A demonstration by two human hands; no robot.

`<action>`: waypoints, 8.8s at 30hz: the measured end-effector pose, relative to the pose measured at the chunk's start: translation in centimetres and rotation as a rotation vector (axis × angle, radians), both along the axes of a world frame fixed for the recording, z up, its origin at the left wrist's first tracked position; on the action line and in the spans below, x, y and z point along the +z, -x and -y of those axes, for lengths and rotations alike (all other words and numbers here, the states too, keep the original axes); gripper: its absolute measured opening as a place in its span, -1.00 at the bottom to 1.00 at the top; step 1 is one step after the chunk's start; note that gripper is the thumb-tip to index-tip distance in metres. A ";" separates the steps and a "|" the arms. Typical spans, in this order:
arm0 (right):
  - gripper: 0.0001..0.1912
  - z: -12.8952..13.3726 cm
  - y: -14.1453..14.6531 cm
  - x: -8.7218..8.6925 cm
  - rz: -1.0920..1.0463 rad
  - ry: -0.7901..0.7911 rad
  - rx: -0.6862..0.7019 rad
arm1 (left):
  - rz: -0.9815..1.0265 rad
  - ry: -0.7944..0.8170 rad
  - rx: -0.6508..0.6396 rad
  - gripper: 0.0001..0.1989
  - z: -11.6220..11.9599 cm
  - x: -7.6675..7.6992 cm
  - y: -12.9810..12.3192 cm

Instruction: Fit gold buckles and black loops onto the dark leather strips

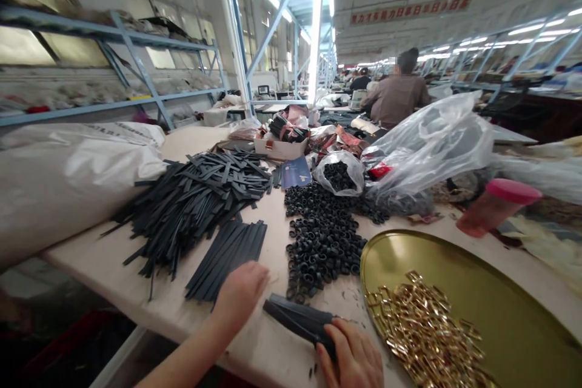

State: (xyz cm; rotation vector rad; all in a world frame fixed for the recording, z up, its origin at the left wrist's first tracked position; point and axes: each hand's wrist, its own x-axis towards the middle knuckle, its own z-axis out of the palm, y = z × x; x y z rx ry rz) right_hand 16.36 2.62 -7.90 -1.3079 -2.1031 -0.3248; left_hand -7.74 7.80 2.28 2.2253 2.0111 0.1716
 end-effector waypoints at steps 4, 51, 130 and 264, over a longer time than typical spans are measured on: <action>-0.67 0.1 -0.3 -0.6 -0.026 0.058 -0.022 | -0.105 -0.020 0.223 -0.78 -3.4 -0.4 4.5; -0.89 -12.2 -3.6 6.5 -0.067 0.564 -0.138 | 1.549 0.824 0.302 -0.81 2.9 1.2 -5.7; -0.79 -5.4 -4.7 8.8 -0.009 0.754 -0.205 | 1.281 0.601 0.015 -0.52 4.5 -2.3 -8.0; -0.73 3.8 0.2 9.1 -1.583 1.184 0.340 | 0.895 0.382 -0.170 -0.80 8.8 2.2 -7.9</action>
